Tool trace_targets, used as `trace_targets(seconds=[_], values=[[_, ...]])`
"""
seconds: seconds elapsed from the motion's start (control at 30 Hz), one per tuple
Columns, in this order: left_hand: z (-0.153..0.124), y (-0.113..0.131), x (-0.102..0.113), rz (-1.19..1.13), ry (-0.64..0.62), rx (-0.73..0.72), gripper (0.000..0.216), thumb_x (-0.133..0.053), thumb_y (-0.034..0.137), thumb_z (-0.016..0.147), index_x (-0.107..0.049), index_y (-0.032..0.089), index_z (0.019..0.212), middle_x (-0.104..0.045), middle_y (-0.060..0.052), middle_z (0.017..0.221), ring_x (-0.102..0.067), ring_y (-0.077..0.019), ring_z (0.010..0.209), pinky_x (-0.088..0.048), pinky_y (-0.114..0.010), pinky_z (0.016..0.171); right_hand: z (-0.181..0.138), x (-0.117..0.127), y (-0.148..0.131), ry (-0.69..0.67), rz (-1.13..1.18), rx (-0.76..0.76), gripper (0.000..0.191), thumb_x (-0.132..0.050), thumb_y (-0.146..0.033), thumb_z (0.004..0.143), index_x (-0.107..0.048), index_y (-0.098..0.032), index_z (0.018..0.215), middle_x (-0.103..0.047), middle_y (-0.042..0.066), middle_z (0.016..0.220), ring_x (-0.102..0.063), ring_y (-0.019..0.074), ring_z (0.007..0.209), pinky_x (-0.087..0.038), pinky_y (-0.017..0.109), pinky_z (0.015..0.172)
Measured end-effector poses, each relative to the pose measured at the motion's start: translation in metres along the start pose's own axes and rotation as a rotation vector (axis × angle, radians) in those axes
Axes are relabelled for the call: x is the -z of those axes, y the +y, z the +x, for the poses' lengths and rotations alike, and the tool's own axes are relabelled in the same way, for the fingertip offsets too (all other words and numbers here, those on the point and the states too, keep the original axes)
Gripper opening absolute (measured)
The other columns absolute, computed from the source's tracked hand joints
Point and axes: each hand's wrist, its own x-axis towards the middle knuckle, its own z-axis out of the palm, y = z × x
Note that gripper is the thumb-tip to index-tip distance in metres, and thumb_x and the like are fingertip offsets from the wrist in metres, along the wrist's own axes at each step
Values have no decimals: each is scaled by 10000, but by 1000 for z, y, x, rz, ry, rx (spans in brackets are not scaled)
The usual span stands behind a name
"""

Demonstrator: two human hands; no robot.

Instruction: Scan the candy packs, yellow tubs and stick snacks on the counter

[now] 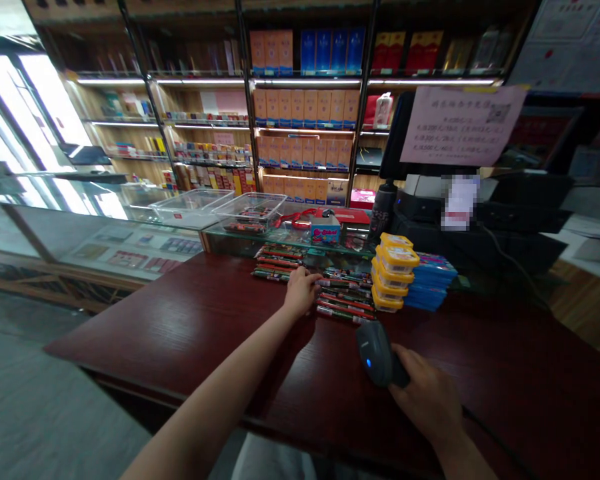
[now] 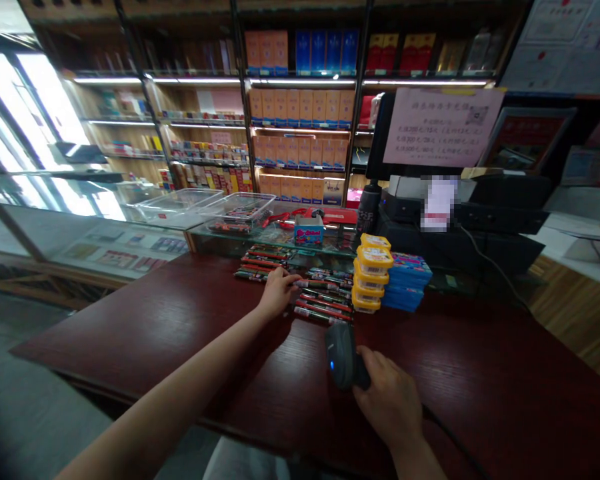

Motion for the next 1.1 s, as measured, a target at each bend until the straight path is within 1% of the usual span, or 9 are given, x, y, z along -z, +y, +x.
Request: trace_targets(seconds=[0.23, 0.3, 0.4, 0.53, 0.67, 0.77, 0.9, 1.0, 1.1], values=[[26, 25, -32, 5, -87, 124, 299, -608, 216, 784, -697, 317, 1051, -495, -66, 1060, -452, -237, 1039, -384, -357, 937, -1, -2, 4, 22, 32, 4, 353, -490, -160, 747, -546, -221, 1090, -687, 59, 1048, -661, 217, 876, -489, 330, 720], [28, 27, -40, -55, -83, 151, 321, -618, 181, 767, -696, 296, 1057, -476, -70, 1106, -466, -231, 1070, -378, -343, 967, -1, -3, 5, 29, 36, 7, 350, -487, -161, 750, -547, -224, 1088, -690, 55, 1029, -662, 214, 862, -489, 328, 708], [28, 27, -48, -167, -53, 210, 469, -642, 133, 731, -619, 236, 1188, -437, -84, 1173, -513, -202, 1071, -379, -304, 990, -1, -3, 6, 36, 33, 9, 349, -488, -156, 745, -550, -226, 1081, -693, 48, 1013, -661, 214, 852, -487, 325, 695], [28, 22, -50, -212, -23, 238, 565, -674, 171, 717, -540, 195, 1265, -427, -100, 1185, -544, -197, 1048, -394, -309, 993, -1, -3, 6, 30, 41, 12, 351, -502, -164, 743, -541, -226, 1087, -694, 42, 1004, -660, 216, 854, -488, 338, 713], [21, 8, -40, -189, 38, 178, 454, -642, 200, 749, -582, 182, 1198, -473, -93, 1120, -530, -208, 1071, -406, -326, 990, -2, -3, 6, 38, 10, 16, 335, -482, -165, 760, -537, -229, 1084, -695, 41, 1007, -664, 210, 847, -489, 332, 710], [12, -12, -23, -129, 97, 134, 342, -590, 177, 779, -619, 185, 1119, -522, -87, 1070, -526, -211, 1070, -415, -337, 979, -3, -1, 5, 47, -5, 30, 317, -471, -188, 779, -537, -226, 1087, -698, 44, 998, -669, 207, 825, -486, 321, 683], [1, -50, 6, 57, 151, 199, 266, -543, 169, 803, -626, 190, 1054, -590, -94, 1045, -529, -235, 1056, -402, -378, 974, -3, -1, 5, 31, 3, 18, 304, -469, -210, 789, -536, -233, 1084, -700, 44, 999, -674, 219, 831, -482, 327, 666], [-2, -77, 26, 189, 128, 300, 290, -504, 141, 816, -584, 178, 1093, -599, -110, 1086, -523, -240, 1074, -399, -362, 952, -3, -2, 4, 29, 0, 2, 300, -464, -215, 793, -542, -250, 1081, -701, 36, 1004, -675, 219, 823, -478, 326, 649], [-1, -95, 40, 286, 37, 347, 321, -501, 110, 803, -553, 180, 1111, -579, -114, 1101, -518, -241, 1059, -406, -344, 914, -2, -2, 4, 38, 8, 0, 291, -469, -235, 797, -551, -257, 1076, -706, 29, 993, -677, 215, 808, -475, 318, 637]])
